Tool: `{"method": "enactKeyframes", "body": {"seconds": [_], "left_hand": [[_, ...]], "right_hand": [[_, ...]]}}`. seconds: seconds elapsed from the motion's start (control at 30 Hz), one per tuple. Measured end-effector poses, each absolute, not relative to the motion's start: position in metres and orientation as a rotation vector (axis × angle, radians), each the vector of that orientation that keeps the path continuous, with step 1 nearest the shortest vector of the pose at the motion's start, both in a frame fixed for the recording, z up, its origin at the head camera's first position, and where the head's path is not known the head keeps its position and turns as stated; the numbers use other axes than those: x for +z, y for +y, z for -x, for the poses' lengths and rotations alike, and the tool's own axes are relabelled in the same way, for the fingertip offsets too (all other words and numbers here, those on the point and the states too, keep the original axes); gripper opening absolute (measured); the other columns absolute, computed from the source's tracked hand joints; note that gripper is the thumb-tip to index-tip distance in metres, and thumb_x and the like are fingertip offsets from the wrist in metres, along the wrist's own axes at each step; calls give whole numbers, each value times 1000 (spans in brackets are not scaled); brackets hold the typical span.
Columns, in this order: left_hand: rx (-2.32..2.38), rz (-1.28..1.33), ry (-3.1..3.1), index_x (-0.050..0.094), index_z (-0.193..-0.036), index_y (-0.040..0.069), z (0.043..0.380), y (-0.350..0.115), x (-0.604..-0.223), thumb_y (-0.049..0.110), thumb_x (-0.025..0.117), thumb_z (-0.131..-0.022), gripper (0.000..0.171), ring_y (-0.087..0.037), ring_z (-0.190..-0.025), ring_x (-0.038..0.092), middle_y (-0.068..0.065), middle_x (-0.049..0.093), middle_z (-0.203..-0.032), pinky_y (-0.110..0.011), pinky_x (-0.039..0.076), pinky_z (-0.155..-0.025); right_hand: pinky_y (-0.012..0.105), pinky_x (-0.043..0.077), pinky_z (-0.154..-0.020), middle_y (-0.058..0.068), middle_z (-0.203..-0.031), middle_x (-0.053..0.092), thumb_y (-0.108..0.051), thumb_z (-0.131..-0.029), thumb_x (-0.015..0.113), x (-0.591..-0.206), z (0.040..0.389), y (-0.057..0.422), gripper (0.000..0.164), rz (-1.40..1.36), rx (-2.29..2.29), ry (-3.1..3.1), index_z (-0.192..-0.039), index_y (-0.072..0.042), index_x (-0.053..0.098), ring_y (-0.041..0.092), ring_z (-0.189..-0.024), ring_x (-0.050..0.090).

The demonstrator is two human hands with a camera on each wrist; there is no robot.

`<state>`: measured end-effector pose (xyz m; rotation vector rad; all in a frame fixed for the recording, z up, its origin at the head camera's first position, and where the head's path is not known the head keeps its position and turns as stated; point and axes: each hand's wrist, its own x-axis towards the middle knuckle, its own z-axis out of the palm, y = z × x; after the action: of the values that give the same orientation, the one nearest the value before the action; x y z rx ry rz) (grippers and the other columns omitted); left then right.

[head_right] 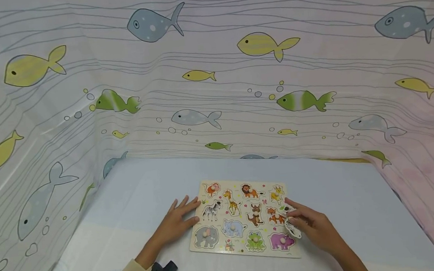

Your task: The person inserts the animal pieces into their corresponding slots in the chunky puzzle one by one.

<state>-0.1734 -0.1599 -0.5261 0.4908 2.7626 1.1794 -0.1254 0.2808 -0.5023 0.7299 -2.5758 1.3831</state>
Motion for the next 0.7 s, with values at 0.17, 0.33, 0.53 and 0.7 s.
{"method": "enactKeyframes", "body": {"seconds": [0.17,0.33,0.53,0.7], "left_hand": [[1190,-476,2760,58,-141,15,174,-161,-527,28,70,-93,51,-30,-152,28,-1,49,-153,-51,2,-129],[1185,-469,2765,58,-141,15,173,-161,-528,28,70,-93,51,-29,-152,28,-1,49,-153,-51,2,-129],[1187,-477,2764,58,-142,15,173,-162,-528,28,70,-93,51,-30,-153,27,-1,49,-153,-51,2,-129],[1198,-479,2756,58,-141,15,173,-162,-528,29,70,-93,51,-30,-153,27,-1,49,-153,-51,2,-129]], "right_hand": [[13,58,-82,26,-142,56,3,-93,65,-499,137,264,20,-828,1319,-2559,-108,-9,70,2,-107,69],[12,58,-81,23,-141,57,-4,-93,68,-497,144,252,21,-823,1322,-2589,-113,-8,74,-5,-116,62],[14,57,-87,13,-147,55,-14,-96,67,-495,148,240,24,-788,1428,-2631,-118,-9,74,-6,-126,55],[18,59,-89,15,-146,55,-9,-95,67,-493,150,234,24,-809,1637,-2583,-117,-1,71,-6,-123,58]]}}
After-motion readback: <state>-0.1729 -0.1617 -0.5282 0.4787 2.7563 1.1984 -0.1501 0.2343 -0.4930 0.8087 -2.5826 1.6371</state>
